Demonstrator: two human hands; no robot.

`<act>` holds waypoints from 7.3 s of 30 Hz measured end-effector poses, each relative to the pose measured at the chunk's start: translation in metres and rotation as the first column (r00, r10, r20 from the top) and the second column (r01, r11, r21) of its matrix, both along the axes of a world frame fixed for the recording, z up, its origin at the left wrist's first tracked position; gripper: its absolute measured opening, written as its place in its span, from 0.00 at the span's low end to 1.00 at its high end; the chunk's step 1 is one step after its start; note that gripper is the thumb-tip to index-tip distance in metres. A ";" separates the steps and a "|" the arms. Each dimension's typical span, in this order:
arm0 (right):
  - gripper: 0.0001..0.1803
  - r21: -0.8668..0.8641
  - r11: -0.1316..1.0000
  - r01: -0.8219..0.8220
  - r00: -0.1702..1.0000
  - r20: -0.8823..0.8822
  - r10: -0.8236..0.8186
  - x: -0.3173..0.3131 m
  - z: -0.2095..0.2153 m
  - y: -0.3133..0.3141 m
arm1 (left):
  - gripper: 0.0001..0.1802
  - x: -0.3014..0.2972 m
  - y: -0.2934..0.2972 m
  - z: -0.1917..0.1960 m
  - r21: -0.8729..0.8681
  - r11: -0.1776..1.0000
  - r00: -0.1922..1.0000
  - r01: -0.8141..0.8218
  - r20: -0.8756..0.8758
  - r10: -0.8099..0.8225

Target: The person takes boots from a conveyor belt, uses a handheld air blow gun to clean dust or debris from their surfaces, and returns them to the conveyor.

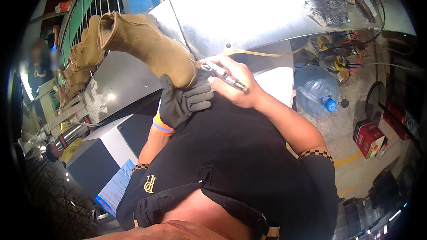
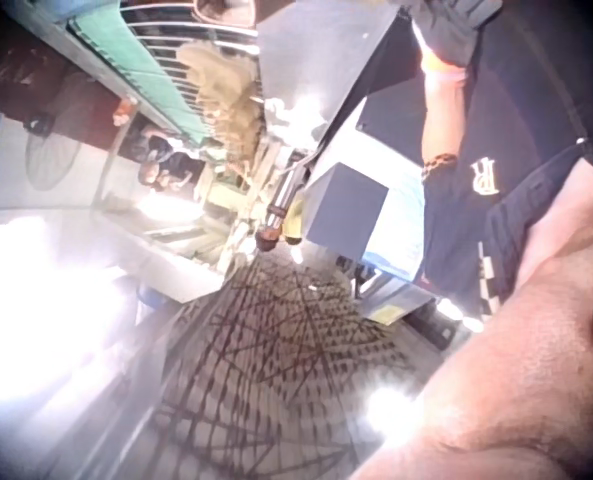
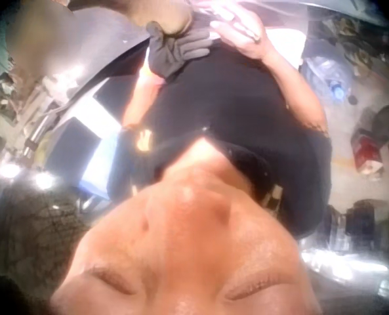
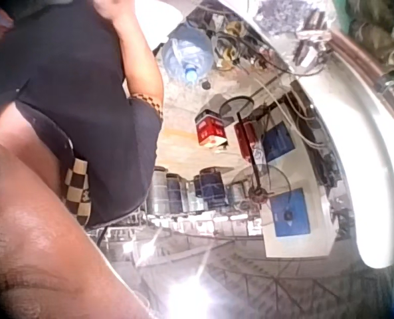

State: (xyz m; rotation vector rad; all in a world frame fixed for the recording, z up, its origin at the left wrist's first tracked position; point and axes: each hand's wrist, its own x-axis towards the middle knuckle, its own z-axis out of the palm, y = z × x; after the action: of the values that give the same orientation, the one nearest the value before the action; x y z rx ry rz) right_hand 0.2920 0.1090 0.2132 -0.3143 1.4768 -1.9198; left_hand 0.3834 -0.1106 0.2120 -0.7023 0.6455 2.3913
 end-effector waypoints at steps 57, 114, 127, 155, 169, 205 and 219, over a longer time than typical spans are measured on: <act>0.25 -0.180 0.740 0.648 0.695 -0.260 -0.671 -0.117 -0.028 0.098 | 0.20 -0.479 0.165 0.073 -0.621 0.611 0.619 -0.491 -0.742 -0.257; 0.30 -0.190 0.735 0.651 0.688 -0.261 -0.677 -0.096 -0.023 0.094 | 0.40 -0.167 -0.062 0.068 -0.556 -0.687 0.485 -0.468 0.488 -0.725; 0.27 -0.013 0.639 0.769 0.577 -0.414 -0.704 -0.065 -0.023 0.134 | 0.35 -0.085 -0.110 0.119 -0.361 -0.020 0.327 -0.933 -0.820 -0.470; 0.24 -0.172 0.981 0.093 0.892 -0.423 -0.159 -0.080 0.074 -0.065 | 0.28 -0.166 -0.123 0.114 -0.576 0.454 0.477 -0.680 -0.818 -0.323; 0.23 -0.126 0.978 0.164 0.923 -0.331 -0.197 -0.019 0.001 -0.038 | 0.36 -0.182 -0.146 0.087 -0.622 0.283 0.493 -0.730 -0.766 -0.413; 0.21 -0.111 0.961 0.255 0.886 -0.371 -0.278 -0.032 -0.022 -0.071 | 0.36 0.056 -0.111 0.026 -0.836 0.495 0.947 -0.235 -0.083 0.311; 0.22 -0.065 0.991 0.117 0.969 -0.213 -0.129 -0.014 -0.018 -0.063 | 0.45 0.035 -0.023 0.023 -0.396 0.907 0.986 -0.141 0.021 0.163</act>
State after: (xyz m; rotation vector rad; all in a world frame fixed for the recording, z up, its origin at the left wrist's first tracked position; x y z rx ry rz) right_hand 0.2782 0.0456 0.1956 -0.4792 1.6223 -2.0786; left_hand 0.4183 -0.1337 0.2353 -1.0143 1.1041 2.3944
